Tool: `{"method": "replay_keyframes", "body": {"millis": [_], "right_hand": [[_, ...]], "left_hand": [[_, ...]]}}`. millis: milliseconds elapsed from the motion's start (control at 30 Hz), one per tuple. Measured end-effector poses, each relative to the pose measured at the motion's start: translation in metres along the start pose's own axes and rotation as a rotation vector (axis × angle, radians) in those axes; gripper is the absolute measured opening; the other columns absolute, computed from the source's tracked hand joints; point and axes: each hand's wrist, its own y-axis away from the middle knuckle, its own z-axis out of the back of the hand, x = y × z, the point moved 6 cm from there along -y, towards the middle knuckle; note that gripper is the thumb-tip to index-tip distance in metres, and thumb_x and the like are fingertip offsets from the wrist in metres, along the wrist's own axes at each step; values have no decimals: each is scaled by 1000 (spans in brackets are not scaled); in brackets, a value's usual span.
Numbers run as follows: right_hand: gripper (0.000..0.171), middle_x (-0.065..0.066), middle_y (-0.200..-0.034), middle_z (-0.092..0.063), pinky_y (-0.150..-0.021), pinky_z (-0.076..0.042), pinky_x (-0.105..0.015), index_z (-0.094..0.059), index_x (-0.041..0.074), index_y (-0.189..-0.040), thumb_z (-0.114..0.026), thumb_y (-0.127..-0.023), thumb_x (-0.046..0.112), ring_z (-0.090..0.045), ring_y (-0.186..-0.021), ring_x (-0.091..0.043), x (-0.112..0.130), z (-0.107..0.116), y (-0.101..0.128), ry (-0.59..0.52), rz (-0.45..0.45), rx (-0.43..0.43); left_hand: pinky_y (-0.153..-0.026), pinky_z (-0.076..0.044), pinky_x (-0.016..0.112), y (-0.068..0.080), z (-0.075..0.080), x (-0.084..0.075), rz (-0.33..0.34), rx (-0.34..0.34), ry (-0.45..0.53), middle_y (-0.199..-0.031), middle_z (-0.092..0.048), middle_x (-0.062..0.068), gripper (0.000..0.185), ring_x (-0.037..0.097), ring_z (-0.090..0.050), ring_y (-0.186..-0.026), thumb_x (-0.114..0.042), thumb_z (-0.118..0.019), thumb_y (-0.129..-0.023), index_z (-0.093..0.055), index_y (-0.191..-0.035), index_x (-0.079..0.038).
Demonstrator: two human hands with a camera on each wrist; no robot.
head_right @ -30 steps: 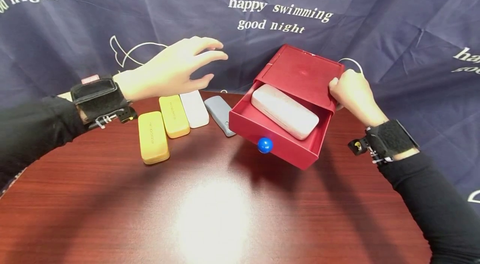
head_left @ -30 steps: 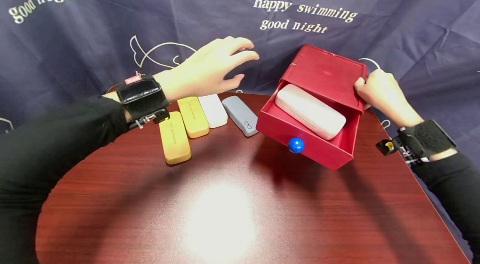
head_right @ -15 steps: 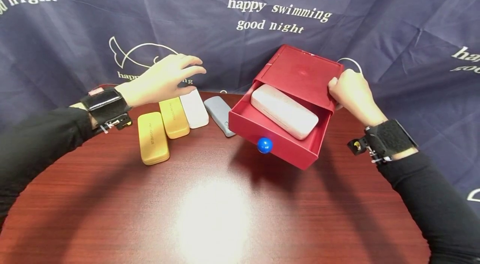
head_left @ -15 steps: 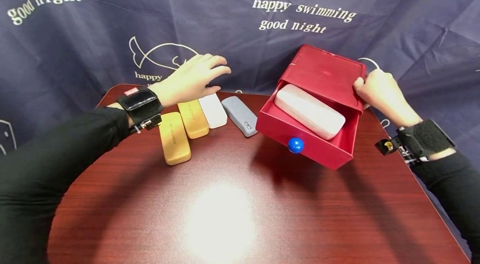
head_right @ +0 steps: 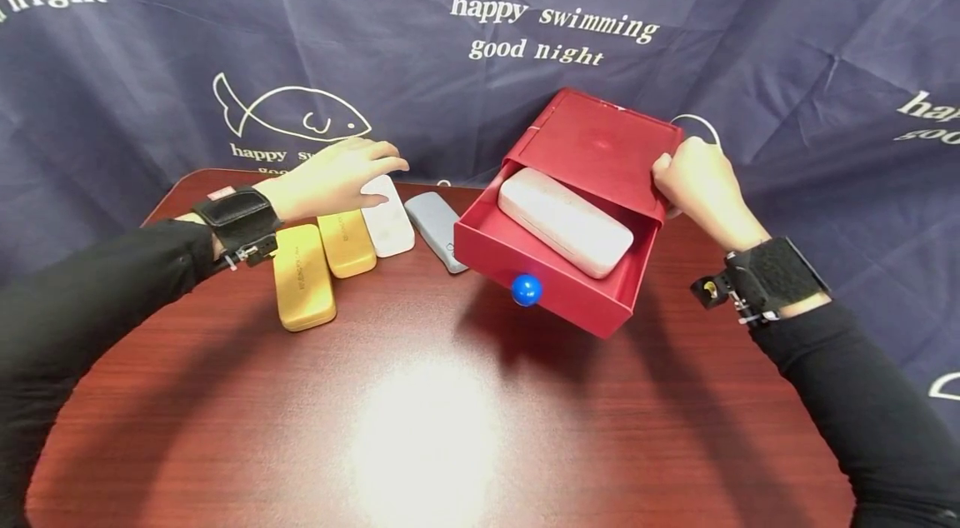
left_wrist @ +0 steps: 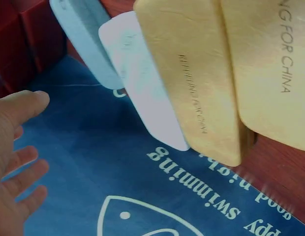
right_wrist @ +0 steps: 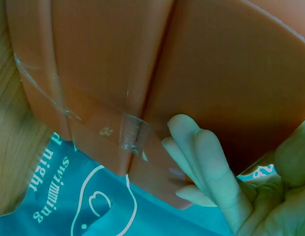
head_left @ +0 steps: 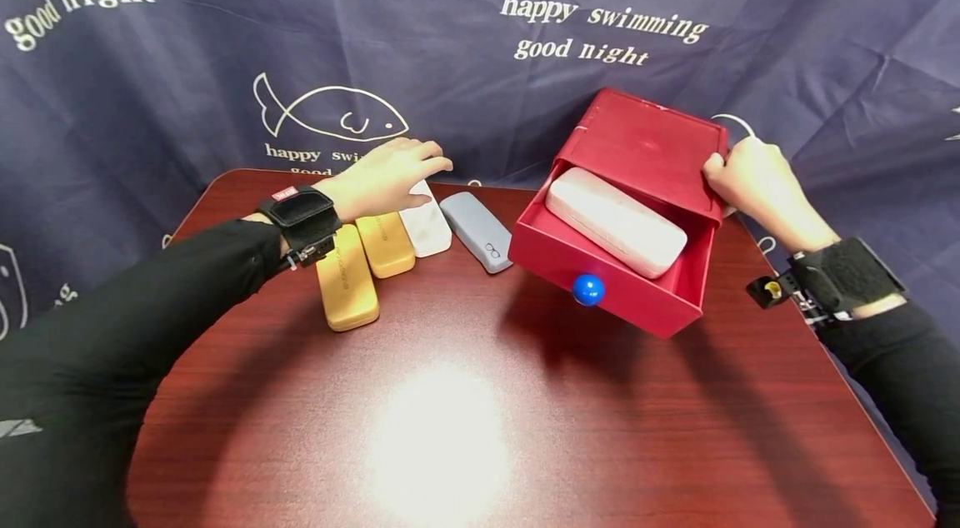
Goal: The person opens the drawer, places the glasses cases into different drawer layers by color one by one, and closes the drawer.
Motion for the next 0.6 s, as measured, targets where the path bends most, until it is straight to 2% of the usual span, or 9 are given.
{"method": "replay_keyframes", "body": {"millis": [100, 300, 467, 600], "right_hand": [[40, -12, -45, -51, -49, -45, -51, -45, 3, -50, -38, -88, 14, -60, -56, -50, 0, 0, 0, 1, 4, 0], [39, -12, -46, -51, -45, -40, -40, -46, 2, -53, -38, -89, 14, -58, -50, -42, 0, -1, 0, -4, -2, 11], [40, -11, -45, -51, -44, -39, -38, -47, 1, -53, -39, -90, 14, -58, -48, -39, 0, -1, 0, -6, -3, 9], [40, -11, -45, -52, -44, -39, -37, -47, 1, -53, -39, -90, 15, -58, -47, -38, -1, 0, 1, -7, -11, 8]], "left_hand": [[-95, -49, 49, 1, -10, 2, -7, 42, -30, -114, -62, 17, 53, 39, -63, -100, -12, -85, -77, -63, -124, -1], [-93, -50, 49, 5, -25, 4, -46, 105, -107, -108, -63, 17, 56, 41, -62, -94, -8, -90, -69, -63, -117, 0], [-96, -48, 51, 6, -35, 8, -9, 194, -87, -105, -65, 17, 59, 42, -63, -99, -7, -92, -64, -65, -117, 0], [-95, -48, 52, 4, -38, 8, 1, 237, -82, -102, -68, 15, 51, 41, -63, -99, -7, -88, -66, -68, -112, -2]]}}
